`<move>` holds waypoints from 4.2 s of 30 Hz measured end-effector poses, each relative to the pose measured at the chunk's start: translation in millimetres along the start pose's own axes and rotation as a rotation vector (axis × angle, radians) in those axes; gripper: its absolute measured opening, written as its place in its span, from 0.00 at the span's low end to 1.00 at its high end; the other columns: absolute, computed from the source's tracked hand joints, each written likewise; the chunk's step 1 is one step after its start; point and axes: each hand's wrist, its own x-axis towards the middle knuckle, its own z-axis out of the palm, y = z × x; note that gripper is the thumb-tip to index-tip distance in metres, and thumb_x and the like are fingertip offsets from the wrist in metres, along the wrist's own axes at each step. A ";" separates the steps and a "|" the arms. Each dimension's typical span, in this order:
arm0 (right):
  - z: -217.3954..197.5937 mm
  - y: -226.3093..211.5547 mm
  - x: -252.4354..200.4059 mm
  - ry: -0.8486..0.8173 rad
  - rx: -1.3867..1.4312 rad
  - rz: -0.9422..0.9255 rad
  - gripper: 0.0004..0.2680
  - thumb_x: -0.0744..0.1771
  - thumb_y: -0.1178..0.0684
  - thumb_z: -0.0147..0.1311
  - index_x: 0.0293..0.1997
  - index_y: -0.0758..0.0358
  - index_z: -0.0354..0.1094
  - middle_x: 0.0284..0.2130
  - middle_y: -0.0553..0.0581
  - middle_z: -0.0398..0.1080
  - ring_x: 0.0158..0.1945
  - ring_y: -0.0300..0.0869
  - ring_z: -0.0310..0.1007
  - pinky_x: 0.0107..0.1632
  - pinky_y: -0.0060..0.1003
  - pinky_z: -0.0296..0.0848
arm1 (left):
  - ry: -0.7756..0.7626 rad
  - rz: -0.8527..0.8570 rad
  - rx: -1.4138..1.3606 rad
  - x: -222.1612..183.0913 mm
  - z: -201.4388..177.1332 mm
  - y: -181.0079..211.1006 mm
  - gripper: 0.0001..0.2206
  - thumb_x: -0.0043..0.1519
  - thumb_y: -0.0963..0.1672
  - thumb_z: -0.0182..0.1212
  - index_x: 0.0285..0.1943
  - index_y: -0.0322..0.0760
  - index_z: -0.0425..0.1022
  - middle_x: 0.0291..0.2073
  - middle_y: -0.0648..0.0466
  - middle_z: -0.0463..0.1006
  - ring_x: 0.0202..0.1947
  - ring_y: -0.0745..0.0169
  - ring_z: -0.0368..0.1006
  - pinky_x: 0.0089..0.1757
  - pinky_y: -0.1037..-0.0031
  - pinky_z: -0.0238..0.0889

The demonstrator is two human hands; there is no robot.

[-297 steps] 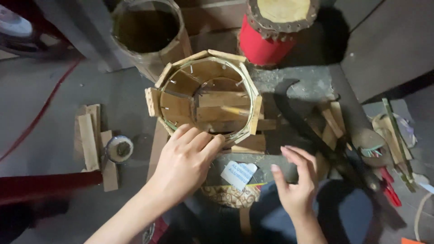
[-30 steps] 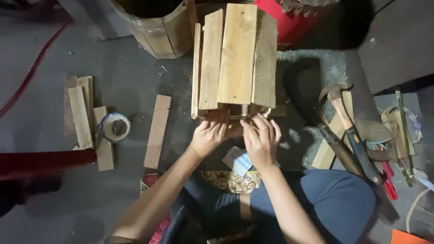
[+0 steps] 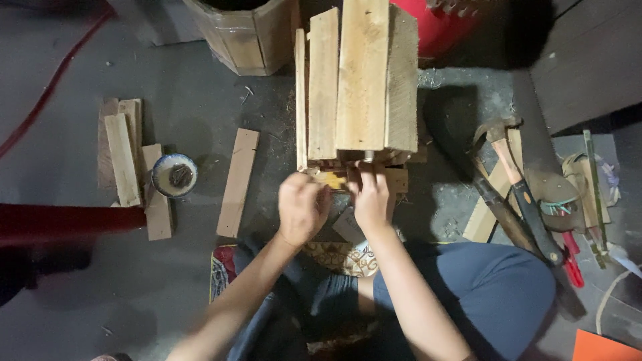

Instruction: Assembling a wooden drum by splitting wood slats and hammering them onto a frame

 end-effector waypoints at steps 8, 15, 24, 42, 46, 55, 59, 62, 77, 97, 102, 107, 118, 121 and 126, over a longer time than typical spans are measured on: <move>-9.9 70.8 37.1 0.222 -0.832 -0.823 0.16 0.62 0.59 0.65 0.55 0.64 0.72 0.46 0.69 0.70 0.49 0.63 0.76 0.47 0.51 0.79 | -0.367 -0.810 -0.358 118.3 -49.6 38.5 0.40 0.54 0.48 0.72 0.71 0.30 0.50 0.54 0.28 0.73 0.52 0.17 0.72 0.49 0.35 0.68; -8.6 68.9 37.5 0.250 -0.858 -0.866 0.16 0.65 0.50 0.63 0.57 0.62 0.72 0.35 0.68 0.71 0.41 0.62 0.76 0.41 0.52 0.77 | -0.503 -0.928 -0.413 99.9 -9.0 30.9 0.12 0.58 0.45 0.61 0.47 0.33 0.76 0.35 0.36 0.82 0.45 0.30 0.78 0.40 0.45 0.71; -14.1 68.9 40.3 0.142 -0.918 -0.768 0.14 0.63 0.61 0.61 0.52 0.74 0.69 0.39 0.76 0.72 0.46 0.68 0.75 0.47 0.57 0.76 | -0.521 -1.218 -0.425 120.5 -21.5 37.3 0.19 0.57 0.53 0.63 0.39 0.33 0.85 0.33 0.40 0.83 0.44 0.36 0.80 0.37 0.47 0.67; 6.8 -33.2 7.1 0.167 -1.271 -0.428 0.17 0.70 0.45 0.44 0.26 0.60 0.76 0.20 0.64 0.76 0.33 0.59 0.82 0.36 0.56 0.77 | -0.365 -1.344 -0.600 104.4 -21.8 49.6 0.21 0.62 0.46 0.63 0.56 0.20 0.77 0.45 0.31 0.80 0.52 0.44 0.75 0.45 0.61 0.66; -7.8 -22.8 16.1 0.123 -1.323 -0.648 0.06 0.64 0.50 0.55 0.36 0.58 0.74 0.19 0.65 0.75 0.31 0.60 0.81 0.33 0.60 0.77 | -0.345 -1.309 -0.599 98.2 -15.0 50.1 0.22 0.62 0.46 0.63 0.58 0.21 0.75 0.49 0.29 0.79 0.57 0.26 0.71 0.51 0.47 0.66; -115.1 -38.7 12.9 -0.024 -1.096 -0.292 0.13 0.66 0.49 0.56 0.45 0.74 0.75 0.36 0.76 0.76 0.45 0.67 0.77 0.49 0.63 0.74 | -0.350 -1.357 -0.511 104.6 -12.7 52.2 0.24 0.58 0.47 0.65 0.60 0.24 0.75 0.52 0.31 0.79 0.59 0.28 0.70 0.56 0.44 0.65; -181.3 -44.0 34.5 0.062 -1.178 -0.171 0.14 0.69 0.44 0.55 0.47 0.68 0.76 0.40 0.71 0.79 0.51 0.65 0.77 0.54 0.59 0.72 | -0.394 -1.344 -0.492 99.7 -8.2 51.0 0.24 0.57 0.47 0.66 0.60 0.26 0.75 0.51 0.31 0.79 0.58 0.29 0.72 0.53 0.44 0.67; -224.6 -39.6 59.3 0.089 -1.194 -0.137 0.14 0.69 0.41 0.56 0.49 0.62 0.75 0.44 0.65 0.78 0.55 0.61 0.75 0.57 0.55 0.72 | -0.369 -1.342 -0.511 98.9 -7.3 52.6 0.25 0.57 0.46 0.67 0.61 0.24 0.73 0.52 0.29 0.78 0.58 0.27 0.71 0.54 0.43 0.66; -245.8 -55.7 98.5 0.034 -1.171 0.233 0.18 0.67 0.51 0.61 0.61 0.67 0.61 0.58 0.77 0.63 0.65 0.69 0.64 0.63 0.66 0.64 | -0.350 -1.374 -0.484 84.5 5.2 50.1 0.19 0.54 0.47 0.70 0.51 0.31 0.83 0.43 0.37 0.83 0.51 0.43 0.78 0.45 0.61 0.71; -339.2 20.6 171.3 0.431 -1.281 0.041 0.14 0.66 0.45 0.59 0.54 0.57 0.69 0.46 0.67 0.75 0.53 0.63 0.77 0.52 0.60 0.72 | -0.388 -1.219 -0.538 75.5 16.3 42.7 0.21 0.55 0.44 0.67 0.57 0.32 0.77 0.47 0.38 0.82 0.51 0.44 0.78 0.45 0.61 0.72; -331.3 -7.7 137.8 0.614 -1.249 -0.296 0.07 0.68 0.56 0.68 0.40 0.60 0.71 0.28 0.56 0.74 0.27 0.49 0.73 0.31 0.47 0.72 | -0.377 -1.190 -0.545 70.8 15.1 42.2 0.21 0.55 0.44 0.66 0.58 0.32 0.75 0.48 0.38 0.82 0.52 0.44 0.78 0.46 0.61 0.72; -282.1 -108.8 15.4 0.333 -0.985 -0.164 0.07 0.77 0.54 0.55 0.50 0.70 0.67 0.29 0.61 0.66 0.26 0.49 0.65 0.29 0.46 0.67 | -0.351 -1.177 -0.554 70.9 13.6 39.1 0.22 0.55 0.43 0.65 0.60 0.33 0.74 0.49 0.39 0.81 0.52 0.44 0.78 0.46 0.62 0.72; -163.4 -12.7 -138.8 -0.109 -0.338 0.327 0.07 0.70 0.56 0.50 0.47 0.68 0.71 0.20 0.58 0.67 0.15 0.40 0.55 0.17 0.35 0.52 | -0.283 -1.122 -0.565 74.6 8.6 39.0 0.23 0.56 0.42 0.63 0.63 0.34 0.71 0.51 0.39 0.81 0.52 0.44 0.79 0.46 0.62 0.73; -122.2 -45.9 -137.7 -0.073 -0.686 0.237 0.07 0.69 0.50 0.52 0.40 0.65 0.66 0.20 0.57 0.75 0.17 0.43 0.70 0.23 0.37 0.68 | -0.290 -1.105 -0.571 74.3 9.1 38.7 0.24 0.56 0.41 0.63 0.64 0.34 0.70 0.52 0.39 0.81 0.52 0.44 0.79 0.46 0.62 0.73; -92.5 -67.0 -125.2 -0.033 -1.036 -0.044 0.09 0.70 0.47 0.48 0.49 0.59 0.59 0.27 0.70 0.77 0.30 0.69 0.76 0.32 0.62 0.66 | -0.277 -1.050 -0.582 72.5 6.6 39.1 0.25 0.56 0.41 0.62 0.65 0.34 0.68 0.53 0.40 0.80 0.52 0.44 0.79 0.46 0.62 0.73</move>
